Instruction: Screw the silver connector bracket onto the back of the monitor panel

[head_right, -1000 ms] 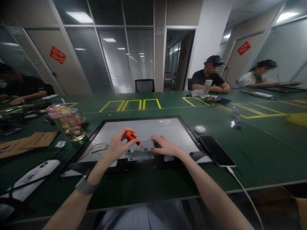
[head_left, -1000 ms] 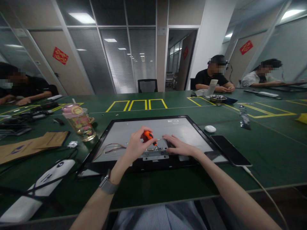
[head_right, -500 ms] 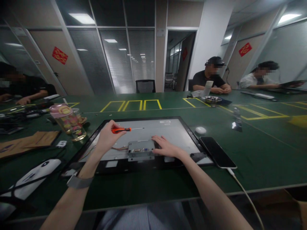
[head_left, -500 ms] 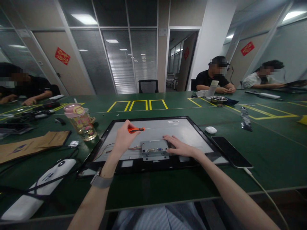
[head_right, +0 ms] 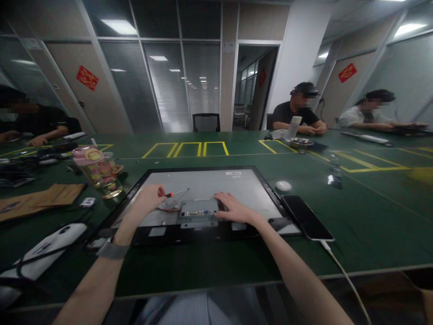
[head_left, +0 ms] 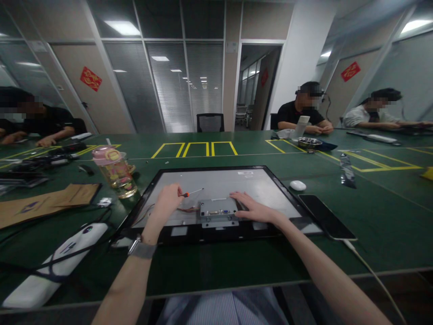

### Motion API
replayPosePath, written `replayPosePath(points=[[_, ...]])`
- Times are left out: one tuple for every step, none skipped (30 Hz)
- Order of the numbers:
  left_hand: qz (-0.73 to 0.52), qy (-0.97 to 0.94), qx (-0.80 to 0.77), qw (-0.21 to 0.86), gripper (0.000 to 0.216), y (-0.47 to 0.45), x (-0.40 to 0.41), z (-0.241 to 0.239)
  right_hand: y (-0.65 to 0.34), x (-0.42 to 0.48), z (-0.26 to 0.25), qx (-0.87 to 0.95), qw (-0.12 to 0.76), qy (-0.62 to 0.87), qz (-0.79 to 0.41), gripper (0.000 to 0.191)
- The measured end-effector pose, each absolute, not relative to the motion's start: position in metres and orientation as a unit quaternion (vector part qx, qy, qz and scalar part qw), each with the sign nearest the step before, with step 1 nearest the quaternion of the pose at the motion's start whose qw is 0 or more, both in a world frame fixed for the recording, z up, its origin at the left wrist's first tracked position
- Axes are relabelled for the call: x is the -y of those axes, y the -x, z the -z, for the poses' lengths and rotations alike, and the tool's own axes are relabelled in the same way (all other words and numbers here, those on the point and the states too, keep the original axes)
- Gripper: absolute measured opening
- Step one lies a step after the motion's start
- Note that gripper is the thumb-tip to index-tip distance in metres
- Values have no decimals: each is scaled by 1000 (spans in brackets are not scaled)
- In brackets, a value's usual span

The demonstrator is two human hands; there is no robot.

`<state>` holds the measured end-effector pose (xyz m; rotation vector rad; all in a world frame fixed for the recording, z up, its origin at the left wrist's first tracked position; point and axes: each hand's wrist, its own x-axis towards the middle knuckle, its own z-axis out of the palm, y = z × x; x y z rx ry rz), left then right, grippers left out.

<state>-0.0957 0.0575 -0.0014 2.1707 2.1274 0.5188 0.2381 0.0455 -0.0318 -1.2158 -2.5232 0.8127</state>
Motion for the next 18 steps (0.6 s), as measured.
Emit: replayPosePath(points=[[-150, -703, -694, 25, 4, 97, -58, 4, -238, -45, 31, 858, 115, 414, -280, 76], [-137, -705, -696, 22, 5, 99, -59, 6, -238, -44, 30, 857, 118, 415, -283, 77], [-128, -705, -697, 20, 7, 101, -59, 8, -238, -43, 28, 855, 120, 416, -286, 79], [-127, -705, -698, 18, 7, 102, -59, 10, -238, -42, 27, 853, 122, 418, -288, 81], [-131, -703, -699, 15, 8, 103, -60, 11, -237, -41, 25, 852, 123, 420, -289, 84], [-144, -703, -697, 12, 10, 103, -60, 11, -237, -41, 24, 850, 123, 422, -289, 86], [-165, -708, -687, 8, 11, 103, -60, 10, -236, -40, 23, 849, 124, 425, -289, 87], [-188, -717, -671, 10, 11, 102, -60, 9, -236, -40, 23, 848, 126, 426, -289, 87], [-217, -733, -644, 14, 10, 99, -59, 7, -236, -40, 23, 847, 130, 427, -289, 87], [-241, -761, -602, 32, 9, 96, -58, 4, -236, -41, 23, 846, 136, 427, -290, 86], [-245, -782, -569, 74, 16, 92, -56, 1, -237, -41, 24, 845, 141, 426, -290, 85], [-240, -801, -534, 127, 26, 88, -54, -2, -237, -42, 25, 845, 147, 426, -289, 84], [-219, -815, -506, 180, 39, 83, -52, -4, -237, -43, 25, 844, 152, 427, -288, 83], [-190, -823, -488, 219, 51, 79, -50, -5, -237, -43, 26, 842, 157, 429, -288, 83], [-158, -831, -477, 238, 62, 75, -48, -6, -237, -44, 26, 839, 162, 432, -289, 82], [-134, -836, -473, 243, 69, 71, -46, -6, -237, -44, 26, 837, 166, 434, -290, 81], [-120, -842, -467, 243, 72, 69, -45, -5, -237, -44, 25, 836, 170, 434, -290, 80], [-114, -845, -464, 238, 72, 66, -44, -4, -236, -44, 25, 836, 173, 433, -290, 79]])
